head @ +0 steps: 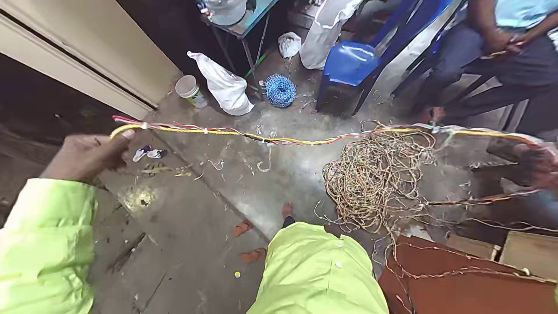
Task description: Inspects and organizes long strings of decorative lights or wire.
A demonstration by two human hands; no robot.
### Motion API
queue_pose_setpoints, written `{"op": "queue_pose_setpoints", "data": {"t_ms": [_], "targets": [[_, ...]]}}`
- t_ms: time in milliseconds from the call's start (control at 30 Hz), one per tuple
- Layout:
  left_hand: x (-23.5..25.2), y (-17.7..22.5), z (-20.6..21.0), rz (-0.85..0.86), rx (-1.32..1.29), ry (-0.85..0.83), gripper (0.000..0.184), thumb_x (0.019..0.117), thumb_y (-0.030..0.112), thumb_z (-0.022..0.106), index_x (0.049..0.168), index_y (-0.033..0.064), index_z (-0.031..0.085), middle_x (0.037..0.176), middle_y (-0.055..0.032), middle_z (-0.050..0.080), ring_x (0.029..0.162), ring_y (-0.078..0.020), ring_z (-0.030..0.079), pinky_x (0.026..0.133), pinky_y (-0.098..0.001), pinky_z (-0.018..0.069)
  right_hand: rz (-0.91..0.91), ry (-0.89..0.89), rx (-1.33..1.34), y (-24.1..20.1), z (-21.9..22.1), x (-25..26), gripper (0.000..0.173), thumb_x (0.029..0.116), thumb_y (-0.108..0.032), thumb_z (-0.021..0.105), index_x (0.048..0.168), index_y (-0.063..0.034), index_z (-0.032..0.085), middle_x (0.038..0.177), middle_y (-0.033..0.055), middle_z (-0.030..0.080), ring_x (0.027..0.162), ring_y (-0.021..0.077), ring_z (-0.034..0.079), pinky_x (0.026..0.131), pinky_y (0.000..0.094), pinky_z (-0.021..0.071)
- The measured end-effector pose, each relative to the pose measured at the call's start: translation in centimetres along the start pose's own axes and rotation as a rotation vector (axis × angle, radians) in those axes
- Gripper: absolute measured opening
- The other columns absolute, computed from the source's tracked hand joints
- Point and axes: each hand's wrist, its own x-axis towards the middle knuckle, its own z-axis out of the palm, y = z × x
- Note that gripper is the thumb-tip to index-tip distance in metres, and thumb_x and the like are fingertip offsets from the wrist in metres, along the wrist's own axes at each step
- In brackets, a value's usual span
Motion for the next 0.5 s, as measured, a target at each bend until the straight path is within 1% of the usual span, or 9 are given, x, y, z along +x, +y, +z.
{"op": "queue_pose_setpoints", "data": {"t_ms": [33, 67, 100, 167, 200, 300, 367, 433, 500], "targets": [[0.4, -1.3, 1.0, -0.028, -0.228, -0.087, 0.040, 0.1072, 0.038, 0.051, 0.078, 0.0105, 0.058, 0.056, 0.0028, 0.053, 0.039, -0.0058, 0.045, 0.038, -0.0237, 0.0440, 0.049, -0.239, -0.073, 0.2, -1.8, 0.9, 0.032, 0.1101, -0.034, 0.037, 0.111, -0.0207, 0.067, 0.080, -0.0133, 0.061, 0.063, -0.0038, 0.055, 0.058, 0.0133, 0.0480], [0.2, -1.7, 2.3, -0.071, -0.458, -0.182, 0.039, 0.1081, 0.038, 0.048, 0.078, 0.0149, 0.058, 0.052, 0.0063, 0.048, 0.036, -0.0021, 0.038, 0.034, -0.0192, 0.0375, 0.091, -0.183, -0.145, 0.0, -0.1, 0.7, 0.029, 0.1064, -0.035, 0.046, 0.107, -0.0198, 0.070, 0.075, -0.0122, 0.061, 0.059, -0.0027, 0.055, 0.055, 0.0147, 0.0480], [-0.2, -1.6, 3.7, -0.088, -0.675, -0.268, 0.037, 0.1089, 0.037, 0.045, 0.083, 0.0160, 0.062, 0.049, 0.0088, 0.041, 0.034, 0.0010, 0.034, 0.032, -0.0161, 0.0342, 0.109, -0.119, -0.228, -0.4, 2.4, 0.1, 0.025, 0.1035, -0.033, 0.051, 0.100, -0.0186, 0.072, 0.072, -0.0103, 0.061, 0.057, -0.0009, 0.053, 0.053, 0.0162, 0.0470], [-1.6, -0.8, 6.3, -0.070, -0.980, -0.427, 0.039, 0.1103, 0.035, 0.037, 0.109, 0.0145, 0.070, 0.054, 0.0114, 0.040, 0.038, 0.0037, 0.032, 0.035, -0.0128, 0.0323, 0.090, -0.190, -0.368, -0.8, 5.6, -1.1, 0.026, 0.1042, -0.022, 0.053, 0.113, -0.0104, 0.074, 0.078, -0.0040, 0.064, 0.062, 0.0032, 0.056, 0.058, 0.0187, 0.0491], [-2.4, 0.0, 7.7, -0.047, -1.075, -0.496, 0.044, 0.1108, 0.035, 0.031, 0.121, 0.0143, 0.068, 0.057, 0.0111, 0.044, 0.040, 0.0034, 0.034, 0.038, -0.0123, 0.0335, 0.069, -0.258, -0.425, -0.7, 6.7, -1.5, 0.026, 0.1032, -0.017, 0.054, 0.118, -0.0085, 0.073, 0.080, -0.0025, 0.066, 0.063, 0.0039, 0.057, 0.060, 0.0193, 0.0499], [-5.0, 2.7, 12.0, -0.032, -1.269, -0.545, 0.044, 0.1113, 0.033, 0.028, 0.138, 0.0140, 0.058, 0.066, 0.0075, 0.048, 0.042, 0.0021, 0.038, 0.039, -0.0114, 0.0356, -0.020, -0.421, -0.518, 0.6, 9.3, -3.2, 0.023, 0.0992, -0.009, 0.063, 0.118, -0.0090, 0.076, 0.089, -0.0008, 0.073, 0.068, 0.0049, 0.060, 0.063, 0.0237, 0.0524], [-7.2, 4.9, 14.8, -0.010, -1.300, -0.556, 0.040, 0.1117, 0.030, 0.031, 0.142, 0.0174, 0.055, 0.071, 0.0062, 0.056, 0.043, 0.0027, 0.043, 0.039, -0.0112, 0.0388, -0.049, -0.482, -0.541, 2.1, 10.3, -4.5, 0.022, 0.0978, -0.005, 0.065, 0.117, -0.0074, 0.076, 0.100, 0.0031, 0.076, 0.080, 0.0095, 0.068, 0.074, 0.0318, 0.0581], [-9.8, 6.7, 17.4, 0.018, -1.262, -0.582, 0.039, 0.1107, 0.023, 0.035, 0.146, 0.0216, 0.050, 0.084, 0.0028, 0.067, 0.046, 0.0026, 0.049, 0.040, -0.0116, 0.0430, -0.084, -0.493, -0.602, 4.2, 11.0, -5.9, 0.021, 0.0958, -0.003, 0.069, 0.114, -0.0074, 0.077, 0.103, 0.0057, 0.077, 0.085, 0.0133, 0.071, 0.079, 0.0389, 0.0594], [-12.2, 7.7, 20.2, 0.056, -1.247, -0.643, 0.044, 0.1078, 0.017, 0.042, 0.151, 0.0233, 0.048, 0.099, -0.0046, 0.075, 0.049, -0.0006, 0.056, 0.043, -0.0142, 0.0473, -0.100, -0.496, -0.673, 5.9, 11.7, -7.5, 0.021, 0.0943, -0.004, 0.071, 0.114, -0.0089, 0.078, 0.107, 0.0073, 0.077, 0.092, 0.0179, 0.072, 0.086, 0.0469, 0.0591]]}}
